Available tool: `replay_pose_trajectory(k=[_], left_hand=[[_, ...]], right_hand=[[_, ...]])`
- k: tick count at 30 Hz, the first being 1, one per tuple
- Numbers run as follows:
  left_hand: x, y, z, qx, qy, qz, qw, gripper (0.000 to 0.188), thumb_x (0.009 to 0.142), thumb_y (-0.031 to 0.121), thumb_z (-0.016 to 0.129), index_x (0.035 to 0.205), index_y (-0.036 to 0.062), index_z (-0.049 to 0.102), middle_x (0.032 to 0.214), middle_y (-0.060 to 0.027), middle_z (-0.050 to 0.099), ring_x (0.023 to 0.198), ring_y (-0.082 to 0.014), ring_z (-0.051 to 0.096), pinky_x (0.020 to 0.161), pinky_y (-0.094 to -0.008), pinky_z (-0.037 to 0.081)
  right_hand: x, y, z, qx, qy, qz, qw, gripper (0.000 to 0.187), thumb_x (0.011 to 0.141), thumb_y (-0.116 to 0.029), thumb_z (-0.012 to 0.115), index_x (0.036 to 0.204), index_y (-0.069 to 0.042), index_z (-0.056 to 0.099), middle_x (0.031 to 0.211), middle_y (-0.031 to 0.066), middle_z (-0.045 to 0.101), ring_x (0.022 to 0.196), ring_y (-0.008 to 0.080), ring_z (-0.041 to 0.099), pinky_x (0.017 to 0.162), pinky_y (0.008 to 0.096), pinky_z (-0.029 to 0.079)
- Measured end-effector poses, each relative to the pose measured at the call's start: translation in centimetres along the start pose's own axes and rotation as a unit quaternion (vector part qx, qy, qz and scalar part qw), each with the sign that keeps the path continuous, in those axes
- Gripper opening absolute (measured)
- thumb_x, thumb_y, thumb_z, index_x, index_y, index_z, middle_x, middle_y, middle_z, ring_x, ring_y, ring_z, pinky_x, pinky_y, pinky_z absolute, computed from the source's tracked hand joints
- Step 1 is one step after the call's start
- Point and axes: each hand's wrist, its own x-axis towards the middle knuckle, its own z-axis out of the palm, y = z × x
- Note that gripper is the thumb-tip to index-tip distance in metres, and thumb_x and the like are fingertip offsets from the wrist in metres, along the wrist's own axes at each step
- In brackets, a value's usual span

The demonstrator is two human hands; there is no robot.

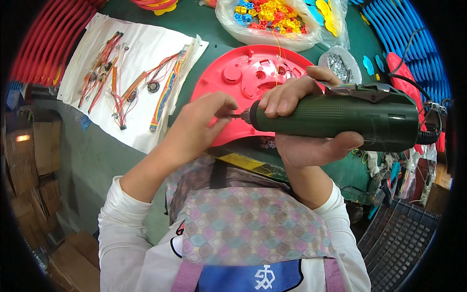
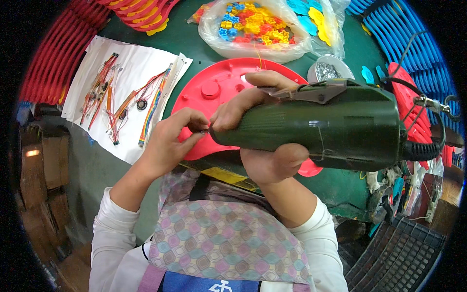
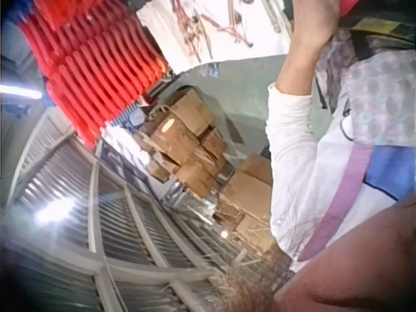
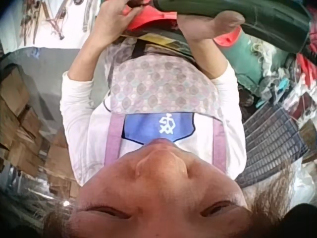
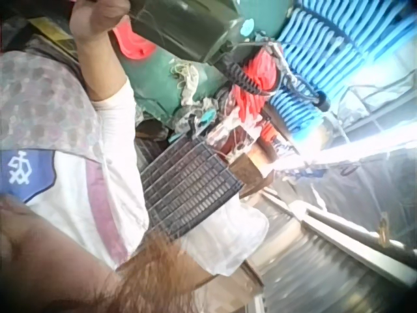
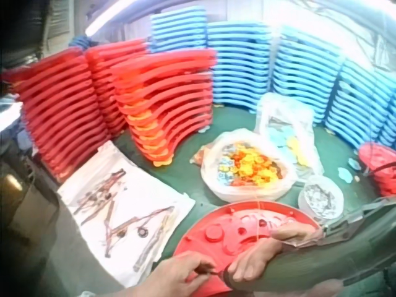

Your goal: The person assembles small plastic toys by placing star-shaped pieces into a pink plastic mold, then uses a hot glue gun to attach components. The person handles colorful plastic pieces, a pink mold, and a hot glue gun on a green workbench.

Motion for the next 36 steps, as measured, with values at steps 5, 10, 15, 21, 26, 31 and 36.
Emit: replay_pose_trajectory(k=[5,10,15,21,26,31,36], left_hand=[[-0.4,-0.1,-0.2,-0.012,0.009,0.005,1.0,0.028,0.084,-0.005,0.069,0.109,0.0019,0.059,0.098,-0.0149,0.066,0.092,-0.028,0.07,0.081,-0.0361,0.056],[-0.5,-0.1,-0.4,-0.001,0.02,0.015,1.0,0.028,0.083,-0.005,0.07,0.108,0.0022,0.059,0.097,-0.0146,0.066,0.091,-0.0291,0.069,0.08,-0.0372,0.056],[-1.1,-0.5,-0.6,0.0,0.024,-0.006,1.0,0.031,0.081,-0.004,0.071,0.109,0.0038,0.059,0.099,-0.0142,0.066,0.095,-0.0315,0.067,0.082,-0.0392,0.054],[-1.2,-0.5,-1.4,0.126,0.066,0.079,0.987,0.029,0.072,0.005,0.081,0.096,0.0087,0.066,0.11,-0.0081,0.061,0.11,-0.0312,0.053,0.096,-0.042,0.045],[-1.4,-0.5,-1.3,0.125,0.066,0.069,0.988,0.023,0.07,0.007,0.082,0.088,0.0095,0.069,0.11,-0.0057,0.059,0.111,-0.0304,0.049,0.096,-0.042,0.043],[-3.0,-2.1,-1.6,0.187,0.126,0.043,0.973,0.019,0.074,0.004,0.078,0.091,0.0074,0.069,0.106,-0.0066,0.061,0.107,-0.0305,0.051,0.093,-0.0409,0.043],[-3.5,-1.9,-1.2,0.198,0.152,0.057,0.967,0.018,0.076,0.003,0.077,0.092,0.0052,0.07,0.108,-0.0077,0.062,0.103,-0.0319,0.053,0.091,-0.0409,0.045]], right_hand=[[0.0,0.2,0.3,0.003,-0.02,0.005,1.0,0.106,0.08,-0.091,0.044,0.14,-0.003,0.044,0.083,0.0081,0.06,0.074,0.0215,0.061,0.074,0.0429,0.054],[0.1,0.3,0.7,-0.002,-0.031,0.008,0.999,0.107,0.08,-0.09,0.046,0.141,-0.002,0.042,0.083,0.0087,0.06,0.074,0.0218,0.061,0.074,0.0431,0.054],[0.3,0.8,0.9,-0.004,-0.046,-0.004,0.999,0.107,0.08,-0.09,0.047,0.14,-0.002,0.042,0.083,0.0094,0.06,0.075,0.0222,0.062,0.074,0.0432,0.054],[0.2,0.9,1.7,0.003,-0.049,-0.001,0.999,0.107,0.079,-0.09,0.048,0.141,-0.002,0.042,0.084,0.009,0.06,0.075,0.0219,0.062,0.074,0.0424,0.054],[0.5,0.5,2.9,0.005,-0.079,-0.013,0.997,0.109,0.078,-0.09,0.049,0.142,-0.002,0.042,0.084,0.0082,0.06,0.075,0.0213,0.061,0.074,0.0415,0.054],[-0.4,0.5,3.0,-0.05,-0.036,0.033,0.998,0.107,0.079,-0.089,0.05,0.139,-0.001,0.042,0.084,0.0101,0.06,0.075,0.0218,0.061,0.074,0.0414,0.055],[-0.6,2.1,2.1,-0.108,0.008,0.09,0.99,0.102,0.082,-0.084,0.054,0.134,0.002,0.044,0.081,0.0126,0.061,0.072,0.0233,0.063,0.072,0.0419,0.056]])
